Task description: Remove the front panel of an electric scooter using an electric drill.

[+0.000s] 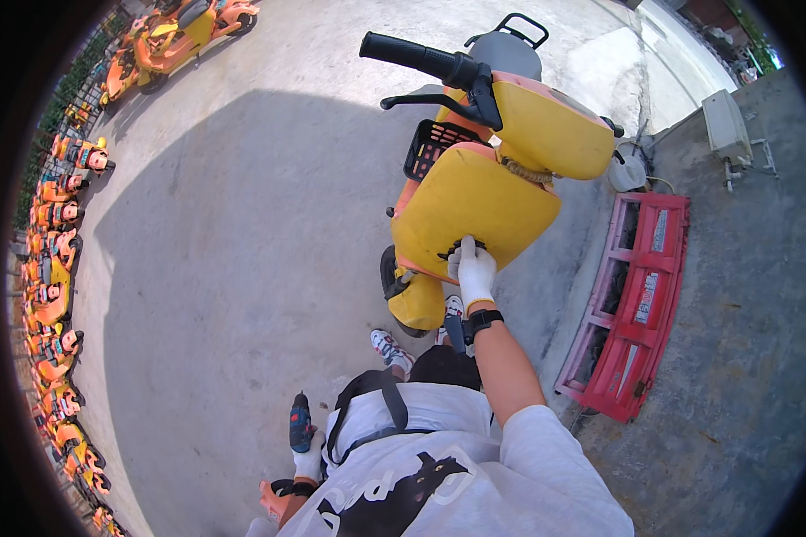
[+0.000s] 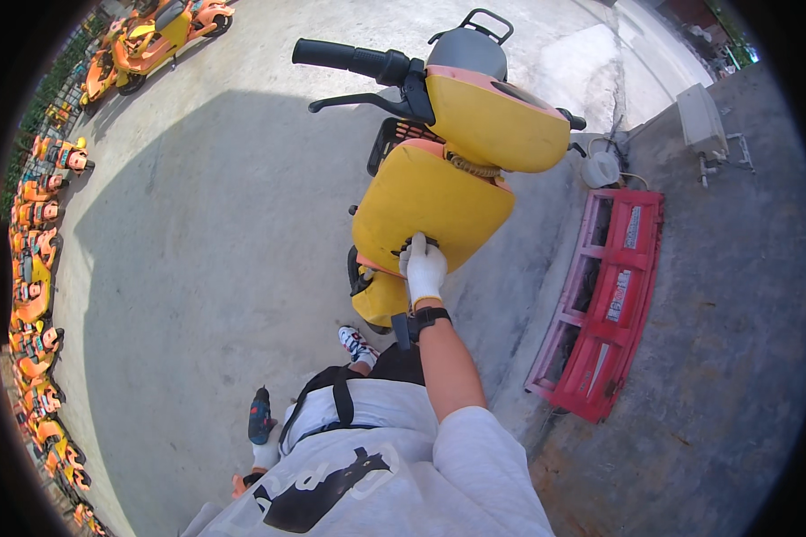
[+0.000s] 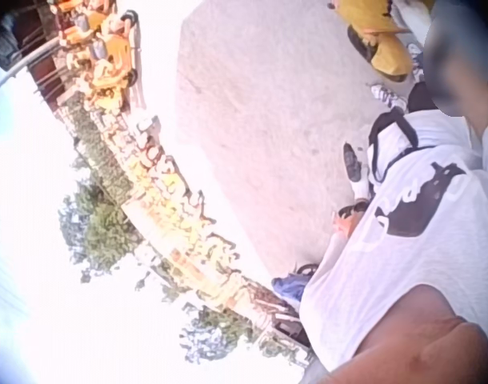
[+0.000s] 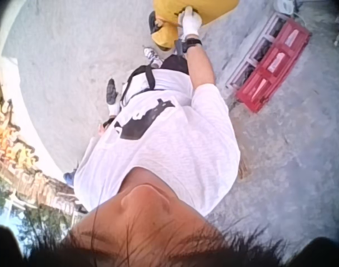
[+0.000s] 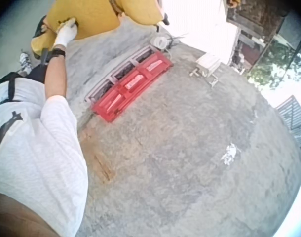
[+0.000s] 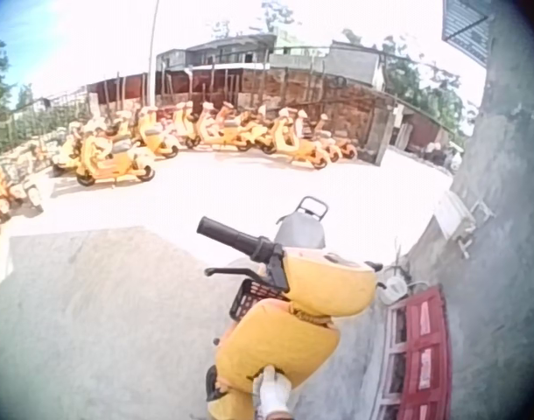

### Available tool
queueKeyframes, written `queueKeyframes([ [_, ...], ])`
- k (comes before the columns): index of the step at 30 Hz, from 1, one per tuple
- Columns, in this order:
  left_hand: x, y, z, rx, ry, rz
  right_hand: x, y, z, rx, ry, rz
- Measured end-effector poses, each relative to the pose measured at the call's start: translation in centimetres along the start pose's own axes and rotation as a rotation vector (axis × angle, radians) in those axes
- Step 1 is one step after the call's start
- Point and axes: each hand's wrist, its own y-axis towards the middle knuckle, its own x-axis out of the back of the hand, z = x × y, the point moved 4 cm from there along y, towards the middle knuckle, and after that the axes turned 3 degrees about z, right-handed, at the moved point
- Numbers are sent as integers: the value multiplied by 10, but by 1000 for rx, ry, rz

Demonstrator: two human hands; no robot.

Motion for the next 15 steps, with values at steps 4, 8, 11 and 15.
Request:
queueKeyframes([
  [4,5,3,9,16,-15,-2,1,-7,29,478,-1127,-237],
  [8,3,0,2,20,8,-1,4,-20,26,467,-1179,-209],
  [11,1,0,-5,-14,31,6,3,-19,24,366,-822,-99],
  [15,-12,2,-23,27,-2,79,-4,0,-5,-239,359,143],
])
